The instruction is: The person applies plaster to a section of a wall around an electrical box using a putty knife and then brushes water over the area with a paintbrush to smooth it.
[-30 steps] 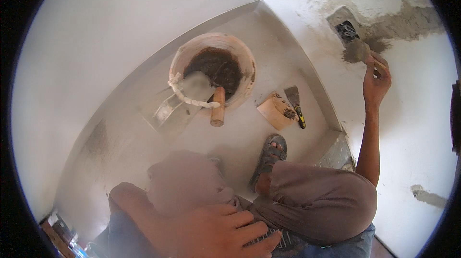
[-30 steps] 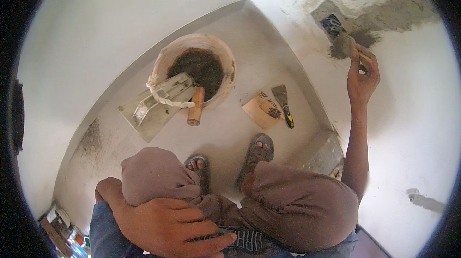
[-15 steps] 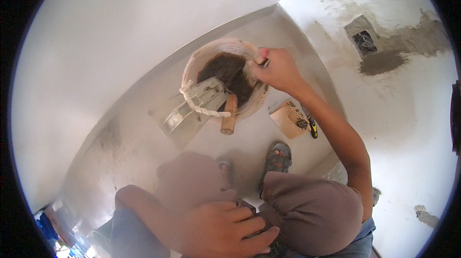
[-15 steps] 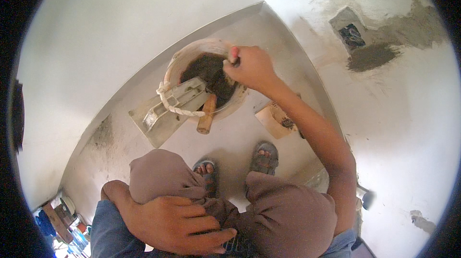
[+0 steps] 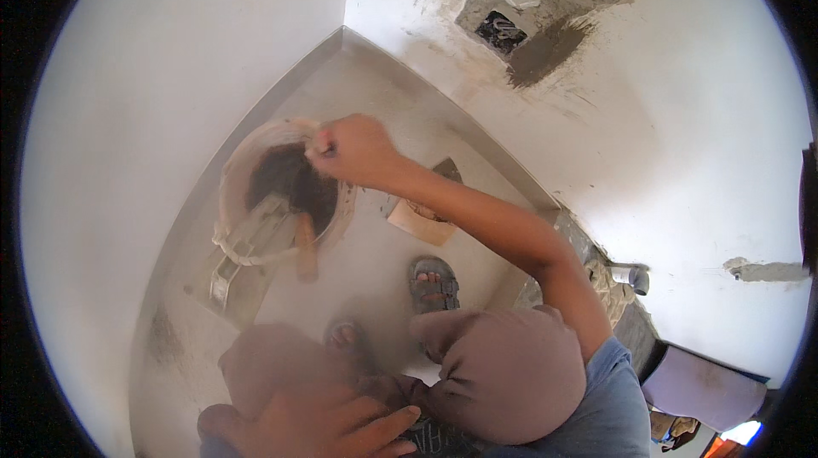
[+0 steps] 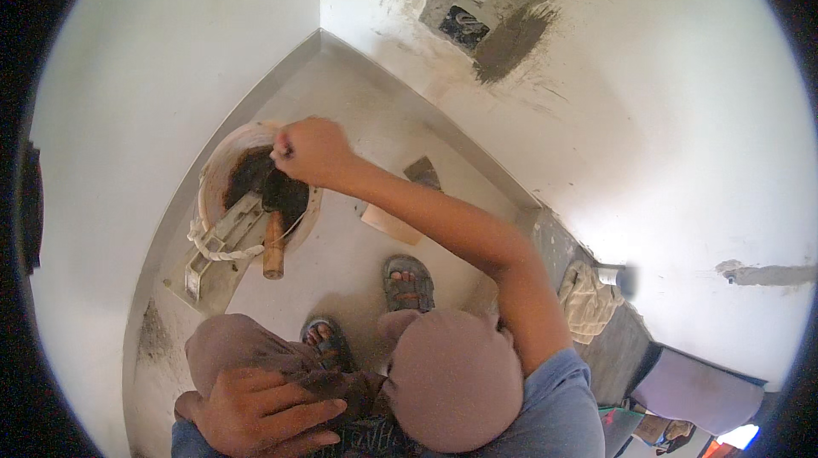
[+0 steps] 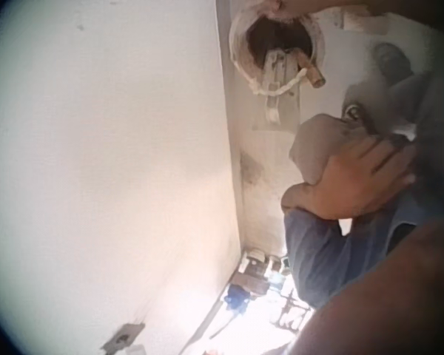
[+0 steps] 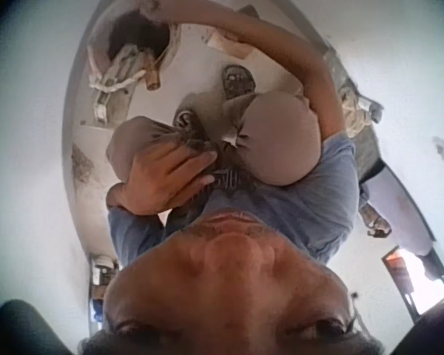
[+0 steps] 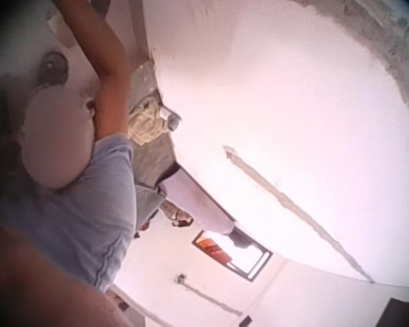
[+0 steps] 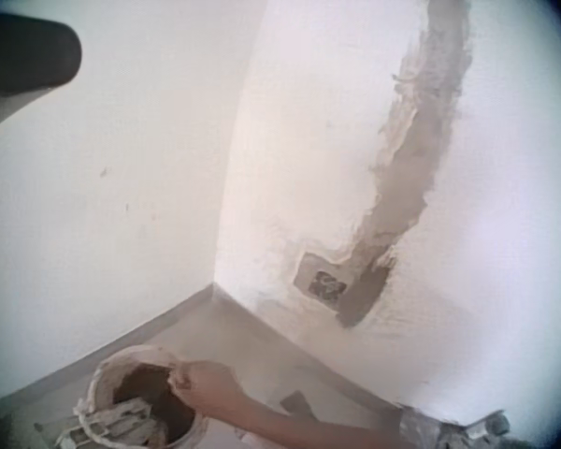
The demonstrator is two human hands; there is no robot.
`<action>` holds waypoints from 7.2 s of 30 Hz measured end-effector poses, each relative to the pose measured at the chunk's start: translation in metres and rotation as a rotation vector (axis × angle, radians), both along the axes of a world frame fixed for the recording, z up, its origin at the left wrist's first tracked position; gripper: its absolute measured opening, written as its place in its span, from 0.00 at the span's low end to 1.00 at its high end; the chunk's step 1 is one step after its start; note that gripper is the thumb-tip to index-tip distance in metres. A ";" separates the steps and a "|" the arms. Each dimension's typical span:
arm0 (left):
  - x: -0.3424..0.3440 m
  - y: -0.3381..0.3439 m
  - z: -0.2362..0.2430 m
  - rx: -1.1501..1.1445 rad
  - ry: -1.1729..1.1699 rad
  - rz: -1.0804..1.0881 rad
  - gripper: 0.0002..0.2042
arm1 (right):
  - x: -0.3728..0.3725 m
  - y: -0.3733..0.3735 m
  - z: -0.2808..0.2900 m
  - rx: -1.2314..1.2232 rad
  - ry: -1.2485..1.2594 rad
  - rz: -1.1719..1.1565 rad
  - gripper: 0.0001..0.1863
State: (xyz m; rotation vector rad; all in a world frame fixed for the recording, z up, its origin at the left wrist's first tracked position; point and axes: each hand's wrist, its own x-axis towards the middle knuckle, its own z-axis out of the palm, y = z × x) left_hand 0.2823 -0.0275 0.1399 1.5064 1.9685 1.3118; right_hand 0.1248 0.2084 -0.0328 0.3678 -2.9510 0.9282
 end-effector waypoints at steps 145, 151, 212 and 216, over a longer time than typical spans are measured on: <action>0.246 0.090 0.053 -0.622 -0.739 1.507 0.12 | 0.146 -0.078 0.277 -0.061 -0.866 0.511 0.18; 0.354 -0.021 0.141 -0.697 -0.933 2.030 0.16 | 0.161 -0.079 0.307 -0.019 -0.818 0.382 0.15; 0.647 -0.651 -0.251 0.082 -1.159 2.930 0.13 | 0.526 -0.448 0.281 0.212 -1.152 -0.229 0.18; 0.639 -0.648 -0.218 -0.031 -0.986 2.785 0.15 | 0.527 -0.451 0.290 0.244 -1.132 -0.225 0.19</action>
